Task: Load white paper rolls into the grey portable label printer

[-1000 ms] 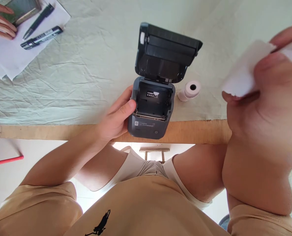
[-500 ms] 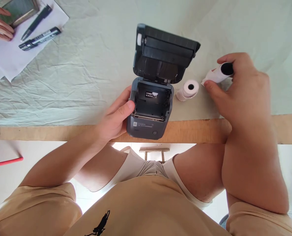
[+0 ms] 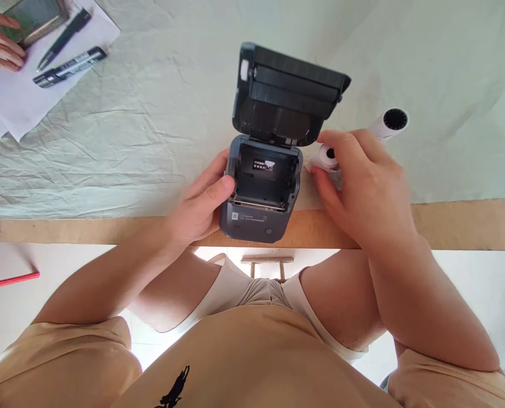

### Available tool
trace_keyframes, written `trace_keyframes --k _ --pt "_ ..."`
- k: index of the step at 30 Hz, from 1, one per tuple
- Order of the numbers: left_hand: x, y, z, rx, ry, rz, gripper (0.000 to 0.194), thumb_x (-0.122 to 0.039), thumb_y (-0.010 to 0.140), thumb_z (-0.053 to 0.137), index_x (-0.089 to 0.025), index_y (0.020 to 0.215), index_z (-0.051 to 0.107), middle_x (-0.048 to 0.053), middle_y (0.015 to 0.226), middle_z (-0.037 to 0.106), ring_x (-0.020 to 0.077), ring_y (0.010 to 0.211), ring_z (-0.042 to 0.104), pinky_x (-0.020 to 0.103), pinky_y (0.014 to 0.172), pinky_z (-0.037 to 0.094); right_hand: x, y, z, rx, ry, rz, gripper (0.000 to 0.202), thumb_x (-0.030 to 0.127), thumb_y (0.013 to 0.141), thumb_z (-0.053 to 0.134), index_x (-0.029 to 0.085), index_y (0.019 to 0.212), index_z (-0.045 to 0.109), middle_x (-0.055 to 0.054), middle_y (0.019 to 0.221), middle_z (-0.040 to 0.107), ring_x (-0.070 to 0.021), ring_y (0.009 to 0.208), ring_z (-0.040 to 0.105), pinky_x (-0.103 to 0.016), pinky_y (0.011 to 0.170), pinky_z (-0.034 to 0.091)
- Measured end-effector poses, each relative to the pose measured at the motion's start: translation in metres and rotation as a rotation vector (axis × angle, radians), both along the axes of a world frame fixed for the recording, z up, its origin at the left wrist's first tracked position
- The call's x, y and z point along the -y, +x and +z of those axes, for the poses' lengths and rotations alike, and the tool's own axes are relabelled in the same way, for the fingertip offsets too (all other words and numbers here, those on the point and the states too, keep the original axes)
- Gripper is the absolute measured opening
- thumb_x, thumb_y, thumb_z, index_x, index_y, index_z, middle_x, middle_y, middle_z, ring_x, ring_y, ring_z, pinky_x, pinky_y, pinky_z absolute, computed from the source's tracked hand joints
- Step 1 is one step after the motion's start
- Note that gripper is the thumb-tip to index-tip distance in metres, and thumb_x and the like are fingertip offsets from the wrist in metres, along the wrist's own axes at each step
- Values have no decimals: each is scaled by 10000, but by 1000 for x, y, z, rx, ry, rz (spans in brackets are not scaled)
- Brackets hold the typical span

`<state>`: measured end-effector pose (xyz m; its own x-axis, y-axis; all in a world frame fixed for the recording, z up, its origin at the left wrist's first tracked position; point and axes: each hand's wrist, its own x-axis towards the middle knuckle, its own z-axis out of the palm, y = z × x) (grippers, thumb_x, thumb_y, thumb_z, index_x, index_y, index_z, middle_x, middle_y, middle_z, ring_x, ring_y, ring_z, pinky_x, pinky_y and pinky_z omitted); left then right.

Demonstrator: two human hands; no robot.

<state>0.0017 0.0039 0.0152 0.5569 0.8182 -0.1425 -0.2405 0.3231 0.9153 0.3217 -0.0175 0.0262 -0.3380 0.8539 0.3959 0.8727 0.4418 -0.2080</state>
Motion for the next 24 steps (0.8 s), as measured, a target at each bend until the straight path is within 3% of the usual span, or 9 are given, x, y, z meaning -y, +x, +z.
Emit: trace_keyframes --k 5,11,15,19,24 --pt "0 1 0 7 -13 -3 796 -803 1109 900 -318 1708 700 93 1868 780 441 1861 649 567 1488 624 0 -1 2 -88 -41 87 407 252 1143 704 352 1537 723 -63 1283 833 -275 1080 848 -435 803 662" --pt "-1 1 -5 29 15 2 795 -808 1097 911 -326 1699 719 81 1862 786 435 1885 620 574 1556 555 1 -5 -8 -134 -69 0 344 320 1192 706 363 1531 740 -87 1367 743 -264 1123 840 -452 860 714" --pt "-1 1 -5 20 11 7 802 -819 1090 910 -324 1692 723 80 1865 784 433 1882 622 565 1552 565 0 -4 -7 -117 -43 19 500 235 1134 683 349 1621 669 -67 1320 801 -263 1130 841 -442 919 724" --pt "-1 1 -4 0 -2 11 826 -853 1051 932 -341 1669 740 67 1859 792 437 1869 633 563 1539 581 -4 1 -10 -120 -82 87 571 178 1030 741 327 1575 657 -66 1255 830 -253 1031 833 -395 846 696" --pt "-1 1 -2 -17 -3 13 856 -873 1048 922 -331 1683 735 77 1851 794 436 1866 636 559 1528 588 -3 3 -13 -100 -44 81 564 246 1115 751 368 1662 697 -105 1418 807 -276 1211 850 -455 1007 751"
